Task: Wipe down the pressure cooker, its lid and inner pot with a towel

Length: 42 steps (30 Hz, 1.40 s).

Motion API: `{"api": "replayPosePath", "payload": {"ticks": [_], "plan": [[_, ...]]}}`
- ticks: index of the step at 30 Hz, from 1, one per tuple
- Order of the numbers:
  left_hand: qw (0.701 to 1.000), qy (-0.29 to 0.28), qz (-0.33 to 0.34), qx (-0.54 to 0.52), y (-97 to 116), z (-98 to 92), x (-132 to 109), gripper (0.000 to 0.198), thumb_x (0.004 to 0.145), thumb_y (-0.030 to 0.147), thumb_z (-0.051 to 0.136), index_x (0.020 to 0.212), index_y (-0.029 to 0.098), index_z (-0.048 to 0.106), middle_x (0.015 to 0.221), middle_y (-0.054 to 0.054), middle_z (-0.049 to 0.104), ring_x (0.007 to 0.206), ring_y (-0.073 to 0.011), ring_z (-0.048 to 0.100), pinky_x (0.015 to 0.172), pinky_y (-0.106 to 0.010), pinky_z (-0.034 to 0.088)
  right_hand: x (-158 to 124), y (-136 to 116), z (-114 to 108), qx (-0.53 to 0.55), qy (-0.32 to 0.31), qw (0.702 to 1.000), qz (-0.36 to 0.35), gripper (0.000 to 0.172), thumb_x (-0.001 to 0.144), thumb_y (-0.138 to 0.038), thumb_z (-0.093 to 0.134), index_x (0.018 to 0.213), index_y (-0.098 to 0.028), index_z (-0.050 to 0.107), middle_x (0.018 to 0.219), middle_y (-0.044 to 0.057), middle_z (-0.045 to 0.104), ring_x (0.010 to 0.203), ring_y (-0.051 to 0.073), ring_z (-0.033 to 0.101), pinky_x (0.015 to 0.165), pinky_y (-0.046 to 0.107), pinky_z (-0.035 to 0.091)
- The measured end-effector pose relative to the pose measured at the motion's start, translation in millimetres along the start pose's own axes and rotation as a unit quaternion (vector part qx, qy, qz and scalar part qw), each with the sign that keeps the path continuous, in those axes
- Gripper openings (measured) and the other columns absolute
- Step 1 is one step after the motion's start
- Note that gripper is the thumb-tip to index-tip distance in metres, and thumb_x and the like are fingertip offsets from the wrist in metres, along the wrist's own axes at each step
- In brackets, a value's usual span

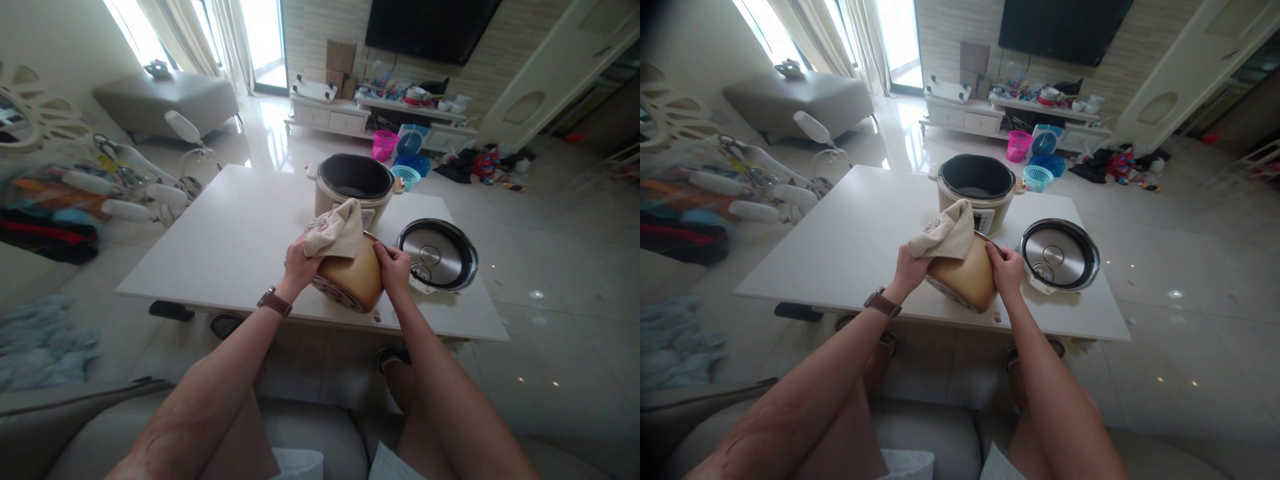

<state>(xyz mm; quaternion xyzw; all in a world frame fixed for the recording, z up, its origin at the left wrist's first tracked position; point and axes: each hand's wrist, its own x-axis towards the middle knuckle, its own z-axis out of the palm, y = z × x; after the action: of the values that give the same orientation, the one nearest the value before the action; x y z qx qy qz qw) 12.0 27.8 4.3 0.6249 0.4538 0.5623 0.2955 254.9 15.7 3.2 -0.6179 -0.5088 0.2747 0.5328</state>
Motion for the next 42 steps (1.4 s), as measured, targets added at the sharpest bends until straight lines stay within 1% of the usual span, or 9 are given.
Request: {"api": "replayPosePath", "payload": {"ticks": [8, 11, 16, 19, 23, 26, 34, 39, 42], "plan": [[0.904, 0.155, -0.370, -0.150, -28.4, 3.1, 8.5, 0.041, 0.078, 0.038, 0.078, 0.110, 0.014, 0.082, 0.118, -0.015, 0.082, 0.117, -0.0351, 0.076, 0.101, -0.046, 0.062, 7.5, 17.3, -4.9, 0.042, -0.012, 0.999, -0.004, 0.062, 0.081, -0.080, 0.065, 0.061, -0.023, 0.049, 0.060, -0.005, 0.039, 0.061, 0.012, 0.031, 0.056, 0.029, 0.026], [0.874, 0.172, -0.417, -0.179, -34.4, 4.3, 8.7, 0.042, 0.078, 0.037, 0.077, 0.111, 0.012, 0.080, 0.119, -0.018, 0.081, 0.114, -0.0352, 0.077, 0.096, -0.047, 0.064, 10.4, 16.3, -7.8, 0.038, -0.027, 0.999, -0.009, 0.059, 0.082, -0.075, 0.065, 0.060, -0.024, 0.046, 0.060, -0.005, 0.036, 0.061, 0.012, 0.030, 0.056, 0.029, 0.026], [0.948, 0.169, -0.253, -0.096, -21.9, 3.0, 7.1, 0.040, 0.082, 0.040, 0.074, 0.114, 0.017, 0.082, 0.121, -0.010, 0.082, 0.123, -0.0334, 0.074, 0.111, -0.045, 0.058, 8.3, 8.3, -6.9, 0.059, -0.014, 0.998, -0.015, 0.058, 0.084, -0.070, 0.067, 0.059, -0.024, 0.042, 0.059, -0.006, 0.032, 0.060, 0.011, 0.028, 0.054, 0.028, 0.023], [0.992, 0.085, -0.088, -0.020, -5.1, -3.1, 1.8, 0.040, 0.083, 0.042, 0.075, 0.114, 0.019, 0.083, 0.127, -0.011, 0.081, 0.128, -0.0337, 0.072, 0.118, -0.047, 0.053, 5.6, 6.7, -2.6, 0.050, -0.008, 0.999, 0.007, 0.064, 0.080, -0.076, 0.071, 0.057, -0.023, 0.045, 0.057, -0.006, 0.033, 0.059, 0.010, 0.028, 0.053, 0.028, 0.022], [0.988, -0.097, 0.111, 0.056, 10.8, -10.8, -7.4, 0.038, 0.085, 0.037, 0.074, 0.121, 0.026, 0.083, 0.142, -0.009, 0.075, 0.143, -0.0321, 0.064, 0.127, -0.051, 0.044, 3.5, 10.1, 1.7, 0.064, -0.012, 0.997, 0.038, 0.067, 0.075, -0.082, 0.072, 0.057, -0.022, 0.050, 0.056, -0.005, 0.038, 0.057, 0.010, 0.028, 0.051, 0.027, 0.022], [0.983, -0.098, 0.147, 0.055, 15.2, -10.6, -10.5, 0.041, 0.089, 0.034, 0.069, 0.127, 0.027, 0.081, 0.144, -0.008, 0.074, 0.144, -0.0303, 0.063, 0.127, -0.052, 0.044, 3.1, 13.1, 2.7, 0.078, -0.011, 0.996, 0.041, 0.069, 0.073, -0.085, 0.072, 0.055, -0.024, 0.044, 0.055, -0.005, 0.036, 0.056, 0.009, 0.026, 0.050, 0.028, 0.021], [0.991, 0.057, -0.106, -0.053, -0.5, -0.1, 1.7, 0.036, 0.076, 0.035, 0.080, 0.109, 0.021, 0.085, 0.124, -0.009, 0.082, 0.132, -0.0343, 0.069, 0.120, -0.045, 0.051, 1.5, 18.1, 4.5, 0.076, 0.013, 0.996, 0.036, 0.073, 0.071, -0.089, 0.070, 0.055, -0.025, 0.038, 0.054, -0.006, 0.032, 0.057, 0.010, 0.024, 0.050, 0.028, 0.021], [0.892, 0.191, -0.386, -0.137, -41.1, 3.1, 7.3, 0.038, 0.082, 0.039, 0.073, 0.109, 0.014, 0.081, 0.118, -0.016, 0.082, 0.119, -0.0343, 0.075, 0.105, -0.047, 0.060, 2.1, 23.3, 4.8, 0.070, 0.024, 0.996, 0.041, 0.074, 0.070, -0.093, 0.066, 0.056, -0.025, 0.041, 0.056, -0.006, 0.034, 0.057, 0.010, 0.027, 0.052, 0.028, 0.024], [0.855, 0.202, -0.453, -0.153, -51.9, 3.9, 5.8, 0.040, 0.081, 0.039, 0.074, 0.111, 0.013, 0.080, 0.119, -0.017, 0.082, 0.117, -0.0331, 0.076, 0.102, -0.046, 0.061, 5.7, 23.6, 3.8, 0.057, 0.012, 0.998, 0.036, 0.071, 0.073, -0.091, 0.065, 0.059, -0.023, 0.048, 0.059, -0.005, 0.039, 0.060, 0.011, 0.031, 0.055, 0.028, 0.028]]}}
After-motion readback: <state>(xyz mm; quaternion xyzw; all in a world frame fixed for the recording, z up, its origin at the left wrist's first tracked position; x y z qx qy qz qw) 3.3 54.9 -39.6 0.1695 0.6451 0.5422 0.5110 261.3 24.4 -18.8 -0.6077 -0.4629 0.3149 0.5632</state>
